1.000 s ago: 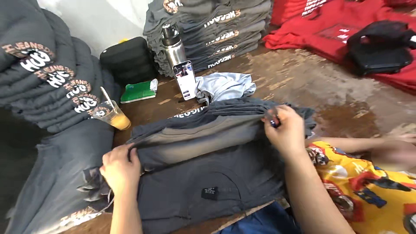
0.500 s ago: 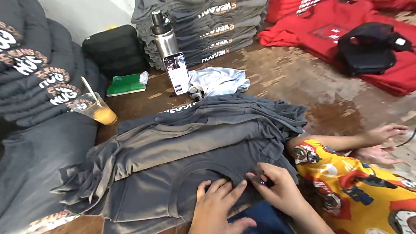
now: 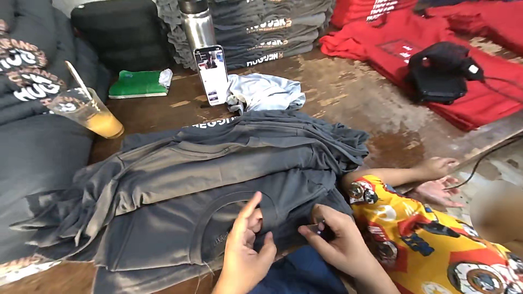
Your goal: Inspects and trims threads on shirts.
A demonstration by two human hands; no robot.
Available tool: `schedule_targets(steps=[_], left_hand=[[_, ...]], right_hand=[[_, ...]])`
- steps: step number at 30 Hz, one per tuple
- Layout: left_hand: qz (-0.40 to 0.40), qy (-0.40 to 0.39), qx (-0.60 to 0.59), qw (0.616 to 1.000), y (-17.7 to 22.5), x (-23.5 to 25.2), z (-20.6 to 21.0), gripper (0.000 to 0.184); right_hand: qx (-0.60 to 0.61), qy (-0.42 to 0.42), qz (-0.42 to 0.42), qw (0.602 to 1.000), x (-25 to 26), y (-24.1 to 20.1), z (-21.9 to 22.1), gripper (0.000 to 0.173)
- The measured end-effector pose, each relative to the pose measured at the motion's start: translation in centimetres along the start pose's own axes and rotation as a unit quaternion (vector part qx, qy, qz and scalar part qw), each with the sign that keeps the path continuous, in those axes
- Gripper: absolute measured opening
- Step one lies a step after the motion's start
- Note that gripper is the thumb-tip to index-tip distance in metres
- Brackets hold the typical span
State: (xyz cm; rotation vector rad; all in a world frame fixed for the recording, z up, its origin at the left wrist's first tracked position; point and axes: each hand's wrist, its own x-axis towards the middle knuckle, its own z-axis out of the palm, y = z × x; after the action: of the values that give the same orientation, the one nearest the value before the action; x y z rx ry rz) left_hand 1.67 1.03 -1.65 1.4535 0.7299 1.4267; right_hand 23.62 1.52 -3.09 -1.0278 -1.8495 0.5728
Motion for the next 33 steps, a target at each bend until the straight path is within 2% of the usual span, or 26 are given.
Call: schedule_targets(steps=[3,5,8,10,15,19,26,29,31,33], left_hand=[[-0.003,0.062,0.022,0.998,-0.6,0.1,0.4,0.051],[-0.020,0.092,0.028,0.995,-0.7,0.3,0.6,0.033],[-0.040,0.106,-0.002,0.994,-0.8,0.1,0.6,0.014],[-0.040,0.105,-0.027,0.993,-1.0,-0.1,0.6,0.008],[-0.008,0.068,-0.060,0.996,-1.5,-0.7,0.0,0.004],[0.009,0.037,-0.040,0.998,-1.7,-0.9,-0.3,0.007],[0.033,0.033,0.017,0.999,-1.7,-1.2,-0.2,0.009],[0.039,-0.002,0.029,0.999,-1.2,-1.6,-0.5,0.010],[0.044,-0.041,0.110,0.992,-0.3,-2.0,-0.8,0.012],[0.061,-0.091,0.276,0.955,0.8,-2.4,-0.4,0.016]], right_hand=[[-0.043,-0.019,0.012,0.999,0.0,-0.1,0.5,0.037],[-0.062,-0.019,0.011,0.998,-0.1,-0.2,0.7,0.038],[-0.098,-0.035,0.020,0.994,0.1,-1.0,0.6,0.040],[-0.118,-0.049,0.030,0.991,0.4,-2.1,0.5,0.041],[-0.181,-0.022,-0.036,0.983,-0.1,-1.1,2.3,0.043],[-0.193,-0.023,-0.029,0.981,-0.1,-1.6,2.7,0.042],[-0.221,-0.026,-0.043,0.974,-0.1,-1.6,3.3,0.039],[-0.194,-0.030,-0.028,0.980,-0.1,-1.8,2.8,0.038],[-0.135,-0.016,-0.003,0.991,0.1,-2.1,2.3,0.039],[-0.068,0.005,0.018,0.998,0.7,-2.3,2.1,0.039]])
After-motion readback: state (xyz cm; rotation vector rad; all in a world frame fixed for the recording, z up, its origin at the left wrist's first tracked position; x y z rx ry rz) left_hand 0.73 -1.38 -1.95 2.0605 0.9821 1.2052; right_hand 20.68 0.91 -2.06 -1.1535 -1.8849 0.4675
